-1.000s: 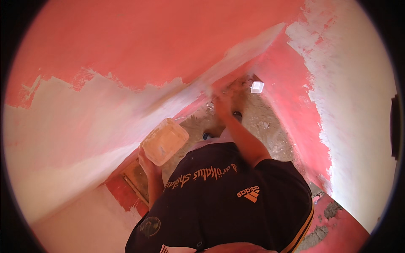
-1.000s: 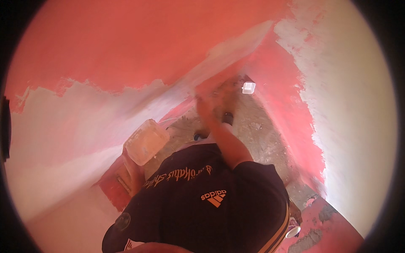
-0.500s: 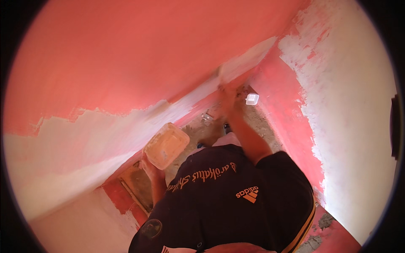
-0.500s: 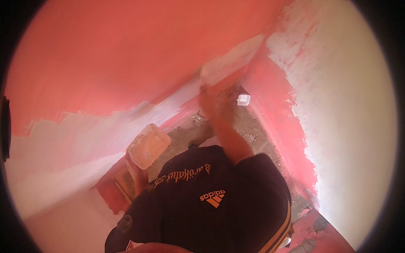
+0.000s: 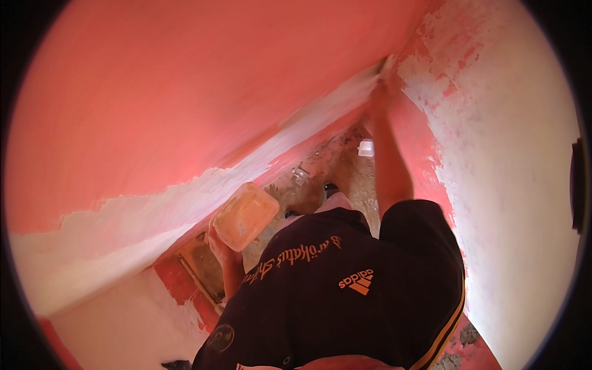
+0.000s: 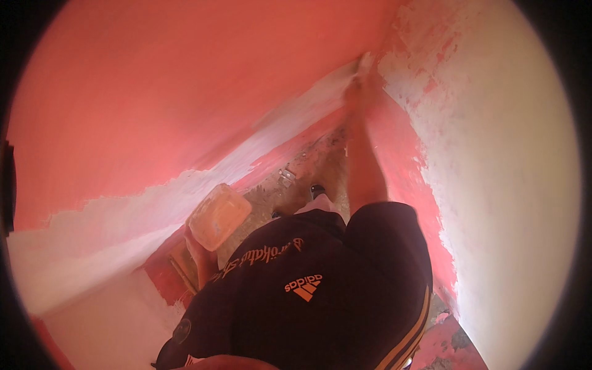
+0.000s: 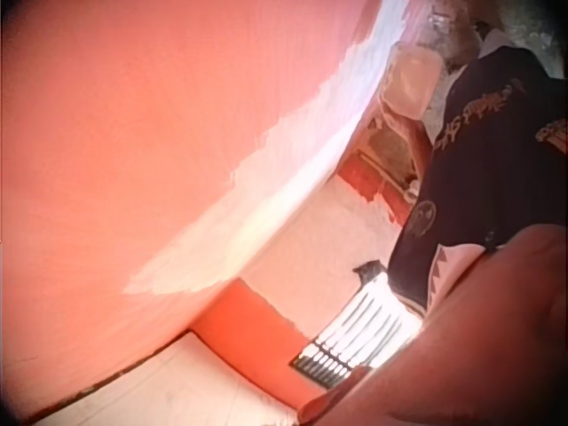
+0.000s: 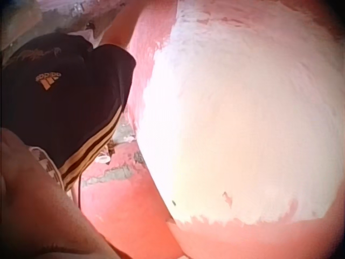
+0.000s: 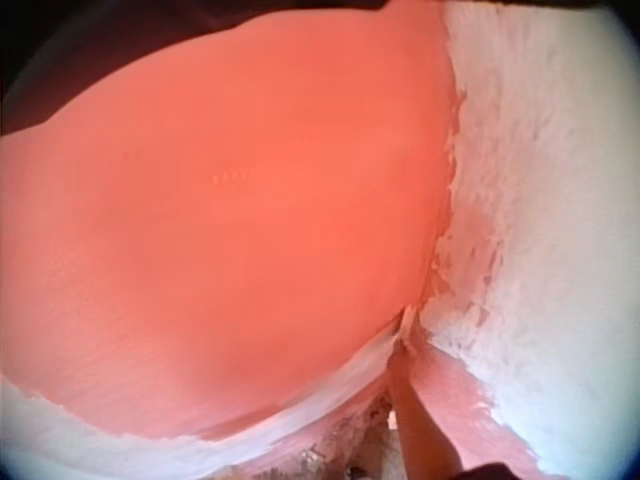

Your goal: The person applies putty or plaster to a wall and corner using a trowel, periodically taking more material from a plastic container.

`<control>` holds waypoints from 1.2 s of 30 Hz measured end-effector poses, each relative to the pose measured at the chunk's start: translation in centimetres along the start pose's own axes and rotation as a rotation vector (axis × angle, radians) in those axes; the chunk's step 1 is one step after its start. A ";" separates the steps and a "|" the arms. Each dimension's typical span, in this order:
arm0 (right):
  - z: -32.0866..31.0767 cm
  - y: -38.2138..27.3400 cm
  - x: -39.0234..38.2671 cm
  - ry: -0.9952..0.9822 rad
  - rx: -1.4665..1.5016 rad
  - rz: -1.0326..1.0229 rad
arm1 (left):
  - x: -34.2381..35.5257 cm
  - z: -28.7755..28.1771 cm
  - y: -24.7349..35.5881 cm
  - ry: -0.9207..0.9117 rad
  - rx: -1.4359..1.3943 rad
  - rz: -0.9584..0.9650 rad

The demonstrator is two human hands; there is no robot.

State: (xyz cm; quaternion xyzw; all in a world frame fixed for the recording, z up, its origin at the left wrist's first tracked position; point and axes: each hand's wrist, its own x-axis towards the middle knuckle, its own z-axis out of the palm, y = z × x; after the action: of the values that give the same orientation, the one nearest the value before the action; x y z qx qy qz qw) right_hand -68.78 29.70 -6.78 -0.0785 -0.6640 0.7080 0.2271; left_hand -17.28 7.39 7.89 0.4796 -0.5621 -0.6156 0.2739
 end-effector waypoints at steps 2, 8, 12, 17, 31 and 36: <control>0.4 1.3 -7.6 -0.194 -0.246 0.031 | -0.3 0.9 0.2 -0.055 0.065 0.085; -5.1 -1.0 -20.0 -1.107 -0.539 -0.004 | -0.5 2.2 -0.3 -0.006 0.126 0.071; -3.5 3.4 -6.4 -0.483 -0.416 0.116 | -0.6 4.0 0.9 -0.047 0.007 0.032; 0.7 4.7 3.3 -0.276 -0.328 0.053 | -0.8 4.2 0.9 -0.050 0.190 0.022; -1.4 3.8 2.1 -0.336 -0.357 0.157 | -1.3 4.5 1.0 -0.015 0.210 0.009; -1.8 15.2 -2.3 -0.222 0.144 0.533 | 2.4 8.4 0.2 -0.201 -0.148 -0.052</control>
State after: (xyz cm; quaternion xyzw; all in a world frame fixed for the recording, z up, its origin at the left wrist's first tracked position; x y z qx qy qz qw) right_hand -69.26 30.09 -22.20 -0.1559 -0.5888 0.7923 -0.0359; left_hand -25.87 8.83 6.64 0.4080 -0.5272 -0.7074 0.2349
